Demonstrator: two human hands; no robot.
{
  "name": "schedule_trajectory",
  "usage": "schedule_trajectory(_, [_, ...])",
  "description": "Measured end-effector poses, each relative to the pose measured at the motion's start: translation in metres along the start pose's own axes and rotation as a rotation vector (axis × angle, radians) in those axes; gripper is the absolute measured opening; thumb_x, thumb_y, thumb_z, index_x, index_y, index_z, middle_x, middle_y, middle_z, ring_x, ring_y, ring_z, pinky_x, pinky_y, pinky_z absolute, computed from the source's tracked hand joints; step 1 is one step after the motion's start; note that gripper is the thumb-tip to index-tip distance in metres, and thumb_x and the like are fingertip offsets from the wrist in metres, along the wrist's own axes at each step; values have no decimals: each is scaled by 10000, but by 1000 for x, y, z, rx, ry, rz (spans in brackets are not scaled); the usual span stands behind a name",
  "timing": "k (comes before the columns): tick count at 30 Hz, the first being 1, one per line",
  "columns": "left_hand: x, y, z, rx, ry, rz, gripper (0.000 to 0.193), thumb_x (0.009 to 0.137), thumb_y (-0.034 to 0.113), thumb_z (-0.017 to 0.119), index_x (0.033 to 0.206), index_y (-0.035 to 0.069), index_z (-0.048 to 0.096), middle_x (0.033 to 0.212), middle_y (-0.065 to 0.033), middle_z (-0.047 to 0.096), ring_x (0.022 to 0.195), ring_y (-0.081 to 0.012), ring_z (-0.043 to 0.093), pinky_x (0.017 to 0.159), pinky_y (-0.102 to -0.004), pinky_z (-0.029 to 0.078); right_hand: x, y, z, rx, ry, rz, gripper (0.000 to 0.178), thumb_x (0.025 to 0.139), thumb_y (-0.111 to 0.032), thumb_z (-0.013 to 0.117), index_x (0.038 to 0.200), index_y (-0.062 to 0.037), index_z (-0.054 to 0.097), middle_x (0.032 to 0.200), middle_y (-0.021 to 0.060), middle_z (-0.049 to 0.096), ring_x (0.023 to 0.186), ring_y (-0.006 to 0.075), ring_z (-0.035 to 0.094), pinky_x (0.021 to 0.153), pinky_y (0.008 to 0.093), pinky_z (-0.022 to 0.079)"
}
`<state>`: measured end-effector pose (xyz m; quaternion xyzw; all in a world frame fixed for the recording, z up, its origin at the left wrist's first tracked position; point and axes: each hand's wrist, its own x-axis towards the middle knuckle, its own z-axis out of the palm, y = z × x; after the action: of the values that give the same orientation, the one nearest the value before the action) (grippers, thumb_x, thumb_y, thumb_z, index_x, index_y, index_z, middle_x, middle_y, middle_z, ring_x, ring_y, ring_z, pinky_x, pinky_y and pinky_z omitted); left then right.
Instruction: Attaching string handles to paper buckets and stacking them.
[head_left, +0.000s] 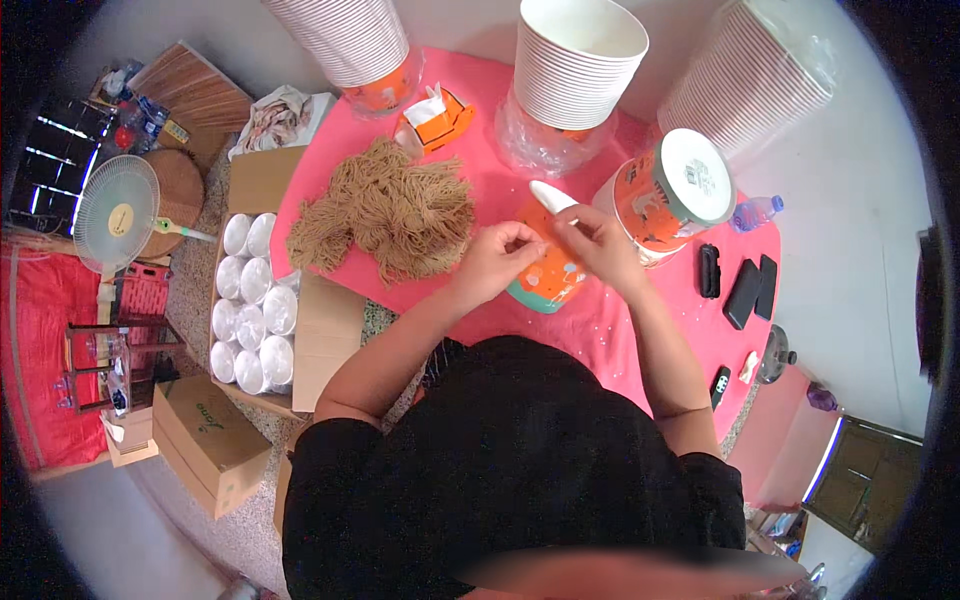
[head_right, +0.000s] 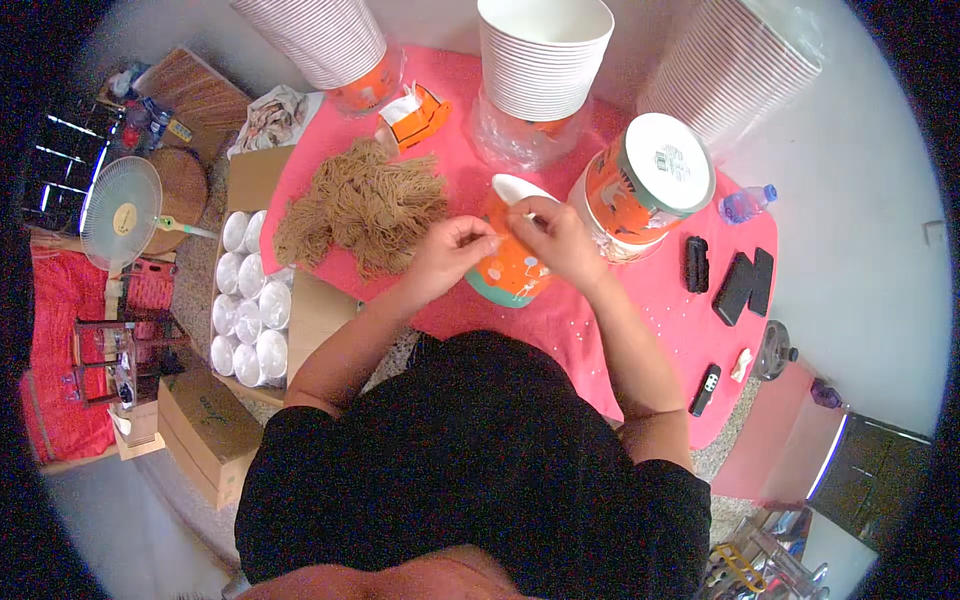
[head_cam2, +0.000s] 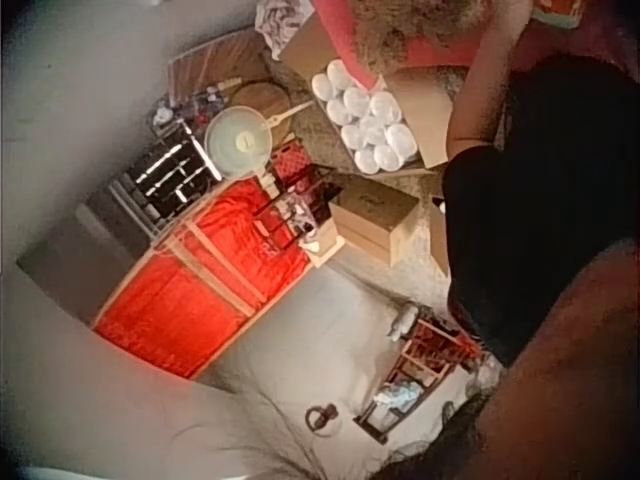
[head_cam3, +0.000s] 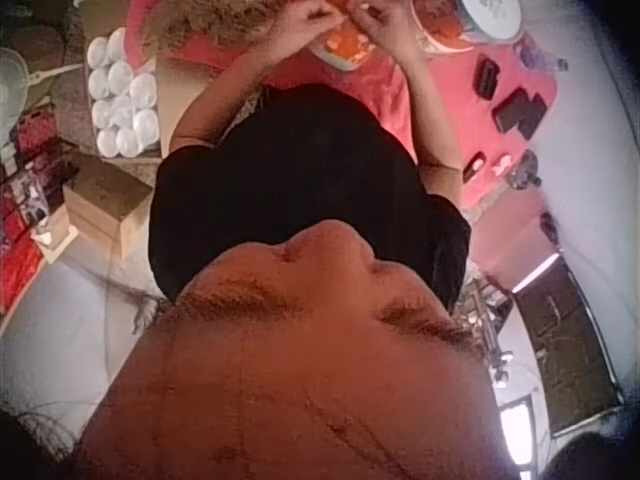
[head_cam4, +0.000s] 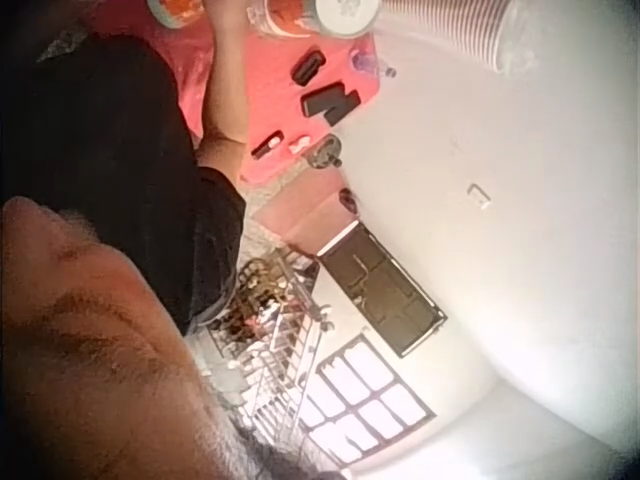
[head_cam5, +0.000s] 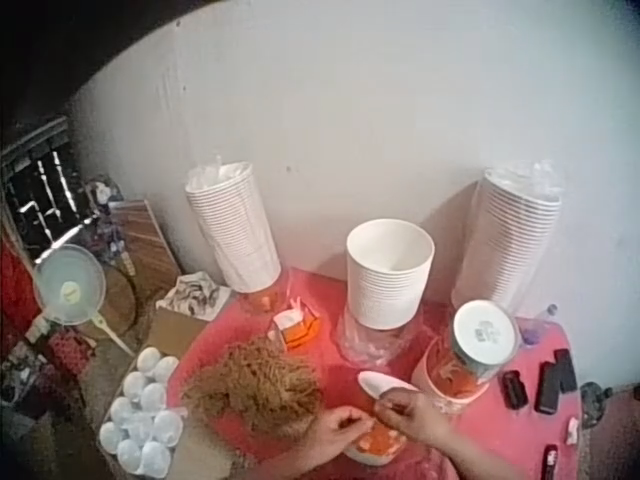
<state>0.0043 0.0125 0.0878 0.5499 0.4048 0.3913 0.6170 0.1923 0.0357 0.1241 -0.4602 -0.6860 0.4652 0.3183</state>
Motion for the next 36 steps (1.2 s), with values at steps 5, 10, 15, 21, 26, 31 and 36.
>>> schedule_trajectory(5, [-2, 11, -17, 15, 244, 16, 131, 853, 103, 554, 830, -22, 584, 734, -8, 582, 694, -52, 517, 611, -216, 423, 10, 20, -35, 489, -350, 169, 409, 833, 15, 494, 1235, -37, 441, 1046, 22, 561, 976, 85, 515, 834, 220, 401])
schedule_trajectory(10, [-2, -13, -7, 269, 167, 80, 144, 851, 125, 553, 880, -16, 569, 741, -83, 587, 689, -136, 559, 623, -274, 442, 14, 11, -35, 570, -321, 163, 474, 815, 25, 521, 1269, -29, 395, 1030, 42, 565, 923, 68, 533, 788, 201, 420])
schedule_trajectory(15, [3, -25, 4, 413, 196, 240, 150, 847, 140, 568, 894, -3, 562, 795, -132, 595, 715, -204, 585, 638, -310, 452, 20, 35, -32, 149, -11, 173, 235, 855, -106, 585, 1067, -6, 561, 827, -20, 591, 791, 51, 548, 690, 203, 442])
schedule_trajectory(21, [7, -29, 1, 393, 246, 182, 133, 840, 122, 567, 868, -8, 556, 792, -117, 597, 709, -201, 584, 629, -307, 449, 3, 27, -33, 476, -263, 169, 168, 873, -107, 575, 994, 4, 612, 805, -45, 593, 742, 22, 525, 644, 181, 421])
schedule_trajectory(26, [3, -32, 1, 322, 180, 128, 131, 880, 128, 535, 900, 1, 557, 756, -19, 566, 696, -70, 522, 612, -226, 428, 9, 41, -39, 382, -211, 118, 124, 867, -128, 586, 909, -19, 625, 773, -47, 602, 692, 14, 530, 599, 175, 417])
schedule_trajectory(31, [10, -27, -13, 140, 237, 213, 136, 890, 136, 530, 918, 4, 546, 724, 6, 540, 637, -57, 496, 585, -219, 419, 6, 39, -42, 370, -202, 203, 160, 869, -212, 591, 848, -57, 625, 679, -65, 588, 568, 3, 503, 503, 171, 386])
schedule_trajectory(36, [19, -18, -34, 147, 246, 116, 199, 912, 183, 511, 1018, 18, 548, 786, 12, 526, 655, -54, 467, 593, -201, 405, 3, 47, -41, 451, -202, 151, 131, 876, -147, 564, 871, -32, 627, 726, -37, 595, 634, 21, 523, 560, 173, 409])
